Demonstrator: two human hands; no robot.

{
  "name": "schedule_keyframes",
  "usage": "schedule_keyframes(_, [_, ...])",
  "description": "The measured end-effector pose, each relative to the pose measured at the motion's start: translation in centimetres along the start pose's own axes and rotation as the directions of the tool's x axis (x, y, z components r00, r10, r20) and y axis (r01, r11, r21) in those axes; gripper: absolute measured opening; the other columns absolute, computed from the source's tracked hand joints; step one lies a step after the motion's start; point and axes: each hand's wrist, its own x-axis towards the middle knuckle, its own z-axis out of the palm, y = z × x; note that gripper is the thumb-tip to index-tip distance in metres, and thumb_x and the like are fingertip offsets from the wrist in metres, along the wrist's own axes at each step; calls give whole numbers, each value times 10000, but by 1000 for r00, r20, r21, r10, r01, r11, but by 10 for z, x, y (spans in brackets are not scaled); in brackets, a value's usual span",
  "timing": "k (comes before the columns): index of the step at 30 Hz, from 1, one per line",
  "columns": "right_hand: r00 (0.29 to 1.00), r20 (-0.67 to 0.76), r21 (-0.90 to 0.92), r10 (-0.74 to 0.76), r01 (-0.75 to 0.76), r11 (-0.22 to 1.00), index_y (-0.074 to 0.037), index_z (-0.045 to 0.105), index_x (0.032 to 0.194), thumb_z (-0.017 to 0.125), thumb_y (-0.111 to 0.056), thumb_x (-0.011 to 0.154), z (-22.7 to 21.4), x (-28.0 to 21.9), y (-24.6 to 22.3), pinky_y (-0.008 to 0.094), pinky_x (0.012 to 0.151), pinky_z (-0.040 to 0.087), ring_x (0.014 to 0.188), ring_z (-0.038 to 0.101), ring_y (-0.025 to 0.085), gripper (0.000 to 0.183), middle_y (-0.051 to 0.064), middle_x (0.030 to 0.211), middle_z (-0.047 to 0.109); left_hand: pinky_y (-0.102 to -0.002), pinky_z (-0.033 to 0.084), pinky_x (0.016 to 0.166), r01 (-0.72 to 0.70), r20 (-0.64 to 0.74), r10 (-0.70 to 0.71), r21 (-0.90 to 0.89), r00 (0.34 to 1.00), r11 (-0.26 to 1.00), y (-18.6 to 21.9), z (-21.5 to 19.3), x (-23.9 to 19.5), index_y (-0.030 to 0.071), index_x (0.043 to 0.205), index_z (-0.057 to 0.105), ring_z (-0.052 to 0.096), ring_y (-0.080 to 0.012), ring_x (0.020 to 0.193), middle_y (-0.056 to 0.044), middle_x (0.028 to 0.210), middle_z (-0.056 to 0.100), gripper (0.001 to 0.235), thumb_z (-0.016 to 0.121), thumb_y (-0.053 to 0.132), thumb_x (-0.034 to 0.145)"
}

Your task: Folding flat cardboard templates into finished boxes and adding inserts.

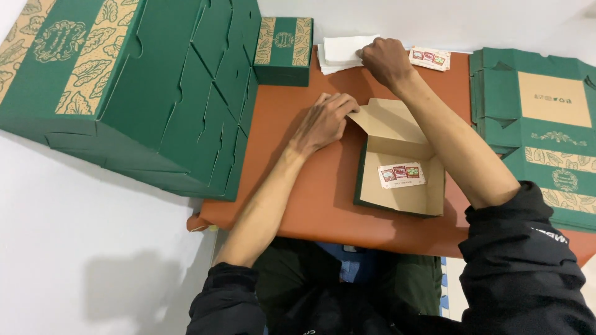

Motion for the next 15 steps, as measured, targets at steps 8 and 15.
schedule_keyframes(8, [998, -56, 143, 31, -23, 990, -241, 885, 1065, 796, -126, 858, -5, 0, 3, 302, 453, 487, 476, 625, 175, 253, 60, 803, 803, -362, 483, 933, 13, 10, -13, 15, 1000, 1000, 0, 3, 0, 107, 1093, 760, 670, -168, 949, 25, 1113, 729, 411, 581, -158, 836])
schedule_keyframes(15, [987, -94, 407, 134, -84, 909, -100, 879, 935, 819, -41, 873, -32, 2, 6, 325, 562, 577, 584, 709, 212, 104, 61, 922, 839, -354, 463, 927, 9, 11, -9, 8, 1000, 1000, 0, 2, -1, 110, 1092, 754, 671, -168, 945, 29, 1115, 725, 442, 562, -179, 818])
